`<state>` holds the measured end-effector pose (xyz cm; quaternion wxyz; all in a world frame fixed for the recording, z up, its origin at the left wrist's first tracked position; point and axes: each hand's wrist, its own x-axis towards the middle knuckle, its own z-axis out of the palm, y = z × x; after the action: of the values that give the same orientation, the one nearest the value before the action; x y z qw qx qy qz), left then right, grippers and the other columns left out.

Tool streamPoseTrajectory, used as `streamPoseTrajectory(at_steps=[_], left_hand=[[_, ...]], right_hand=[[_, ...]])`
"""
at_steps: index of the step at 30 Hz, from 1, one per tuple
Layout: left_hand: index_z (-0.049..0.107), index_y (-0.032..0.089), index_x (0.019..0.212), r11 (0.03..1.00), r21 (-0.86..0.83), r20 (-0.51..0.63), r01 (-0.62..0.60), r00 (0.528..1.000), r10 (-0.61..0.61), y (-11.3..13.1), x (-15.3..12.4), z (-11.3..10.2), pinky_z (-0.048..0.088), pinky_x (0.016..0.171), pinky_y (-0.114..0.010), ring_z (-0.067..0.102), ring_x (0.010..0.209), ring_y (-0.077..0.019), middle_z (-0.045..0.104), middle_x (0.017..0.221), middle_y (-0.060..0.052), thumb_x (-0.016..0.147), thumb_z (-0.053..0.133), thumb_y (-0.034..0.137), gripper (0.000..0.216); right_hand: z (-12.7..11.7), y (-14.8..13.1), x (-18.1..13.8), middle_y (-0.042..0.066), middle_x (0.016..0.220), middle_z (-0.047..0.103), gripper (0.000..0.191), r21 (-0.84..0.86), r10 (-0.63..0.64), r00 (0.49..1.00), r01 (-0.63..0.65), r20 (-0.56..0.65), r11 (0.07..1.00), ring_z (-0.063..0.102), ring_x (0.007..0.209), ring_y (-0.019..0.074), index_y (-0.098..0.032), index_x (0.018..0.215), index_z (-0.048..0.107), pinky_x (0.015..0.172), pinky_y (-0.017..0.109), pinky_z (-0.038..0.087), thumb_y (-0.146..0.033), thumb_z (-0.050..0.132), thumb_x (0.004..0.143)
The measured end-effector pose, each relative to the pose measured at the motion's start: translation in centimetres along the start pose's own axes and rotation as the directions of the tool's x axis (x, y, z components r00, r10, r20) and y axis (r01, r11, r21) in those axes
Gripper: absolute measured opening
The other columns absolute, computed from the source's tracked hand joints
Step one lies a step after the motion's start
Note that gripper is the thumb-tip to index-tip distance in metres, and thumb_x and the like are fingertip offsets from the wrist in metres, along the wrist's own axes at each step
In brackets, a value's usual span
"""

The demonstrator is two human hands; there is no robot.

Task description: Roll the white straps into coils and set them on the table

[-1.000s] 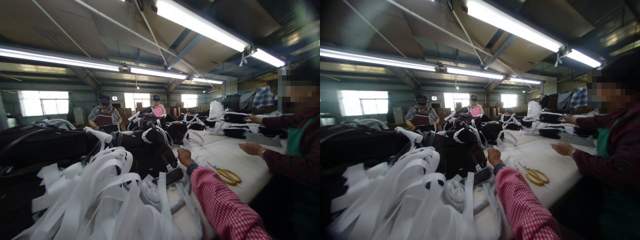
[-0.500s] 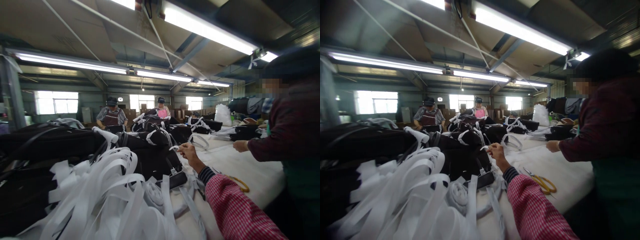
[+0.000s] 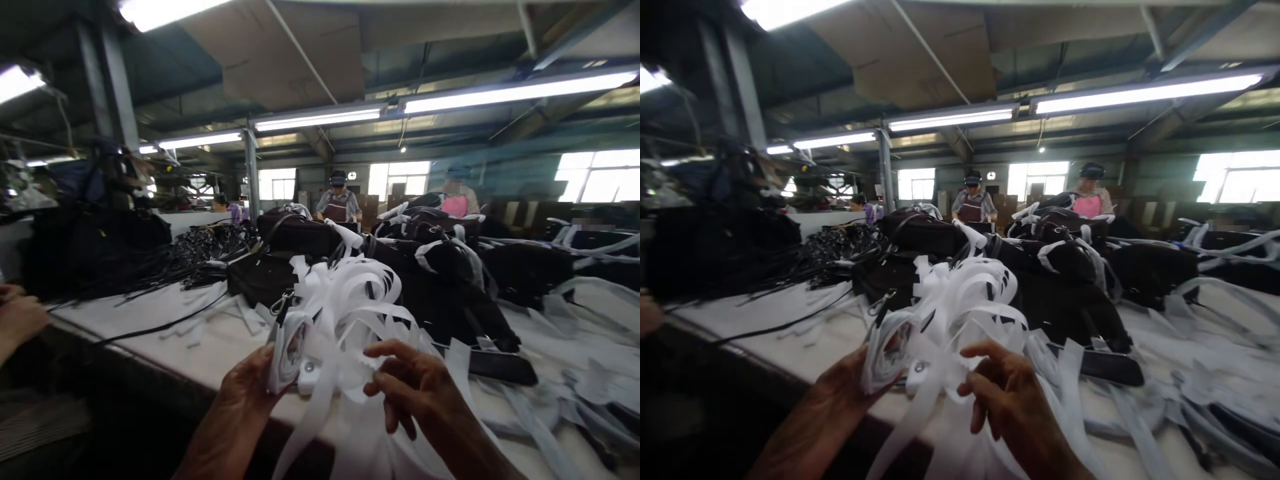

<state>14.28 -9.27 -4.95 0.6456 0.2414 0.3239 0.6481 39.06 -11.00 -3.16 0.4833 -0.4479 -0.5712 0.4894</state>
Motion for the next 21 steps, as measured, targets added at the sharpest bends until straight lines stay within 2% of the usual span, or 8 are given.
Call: streamPoseTrajectory(at_steps=[4, 8, 12, 15, 18, 21], left_hand=[[0.077, 0.016, 0.106, 0.999, -0.05, 0.02, 0.006, 1.0, -0.005, 0.4, -0.6, 0.1, 0.063, 0.085, -0.034, 0.072, 0.109, -0.028, 0.079, 0.111, -0.008, 0.076, 0.082, 0.023, 0.031], [0.078, 0.015, 0.103, 0.998, -0.063, 0.013, 0.016, 1.0, -0.015, 0.7, -0.6, -0.8, 0.063, 0.084, -0.034, 0.073, 0.094, -0.0238, 0.08, 0.103, -0.006, 0.076, 0.082, 0.019, 0.028], [0.079, 0.016, 0.102, 0.999, -0.051, 0.121, 0.005, 0.993, 0.001, 1.0, -0.5, -2.2, 0.06, 0.088, -0.031, 0.071, 0.099, -0.0234, 0.079, 0.105, -0.005, 0.08, 0.081, 0.024, 0.024], [0.079, 0.016, 0.103, 1.0, -0.024, 0.157, -0.002, 0.988, 0.005, 1.4, -0.3, -3.0, 0.059, 0.088, -0.029, 0.071, 0.096, -0.0216, 0.079, 0.103, -0.005, 0.084, 0.079, 0.029, 0.024], [0.079, 0.016, 0.105, 0.999, -0.02, 0.133, 0.034, 0.991, -0.031, 2.0, 0.1, -3.8, 0.059, 0.089, -0.03, 0.071, 0.097, -0.0227, 0.079, 0.104, -0.005, 0.082, 0.079, 0.03, 0.026], [0.078, 0.016, 0.105, 0.999, -0.025, 0.018, 0.035, 0.999, -0.035, 2.8, 0.9, -5.0, 0.06, 0.086, -0.035, 0.072, 0.102, -0.025, 0.078, 0.108, -0.006, 0.086, 0.075, 0.024, 0.021]], right_hand=[[2.8, 0.9, 0.3, 0.007, 0.078, 0.073, 0.036, 0.037, -0.022, 0.999, 0.021, 0.03, 0.999, 0.061, 0.045, 0.0123, -0.015, 0.107, 0.067, 0.036, 0.015, 0.032, -0.039, 0.068, 0.08], [4.7, 2.0, 1.1, 0.008, 0.08, 0.073, 0.037, 0.088, -0.016, 0.997, 0.009, 0.079, 0.996, 0.062, 0.046, 0.0133, -0.015, 0.103, 0.067, 0.034, 0.015, 0.032, -0.042, 0.07, 0.078], [6.6, 3.3, 1.8, 0.007, 0.082, 0.072, 0.034, 0.057, 0.025, 0.991, -0.033, 0.133, 0.998, 0.062, 0.046, 0.0122, -0.016, 0.103, 0.068, 0.034, 0.015, 0.029, -0.039, 0.069, 0.08], [8.2, 3.8, 2.4, 0.007, 0.084, 0.072, 0.031, 0.081, 0.007, 0.986, -0.021, 0.168, 0.996, 0.062, 0.049, 0.0116, -0.016, 0.103, 0.069, 0.037, 0.015, 0.032, -0.036, 0.069, 0.081], [9.9, 4.1, 3.1, 0.009, 0.086, 0.073, 0.029, 0.108, -0.049, 0.985, 0.031, 0.164, 0.994, 0.063, 0.055, 0.0139, -0.016, 0.103, 0.07, 0.039, 0.017, 0.035, -0.036, 0.068, 0.082], [11.5, 4.5, 3.8, 0.009, 0.089, 0.073, 0.028, 0.103, -0.102, 0.98, 0.085, 0.17, 0.991, 0.065, 0.059, 0.0153, -0.017, 0.106, 0.072, 0.041, 0.018, 0.034, -0.032, 0.066, 0.083]])
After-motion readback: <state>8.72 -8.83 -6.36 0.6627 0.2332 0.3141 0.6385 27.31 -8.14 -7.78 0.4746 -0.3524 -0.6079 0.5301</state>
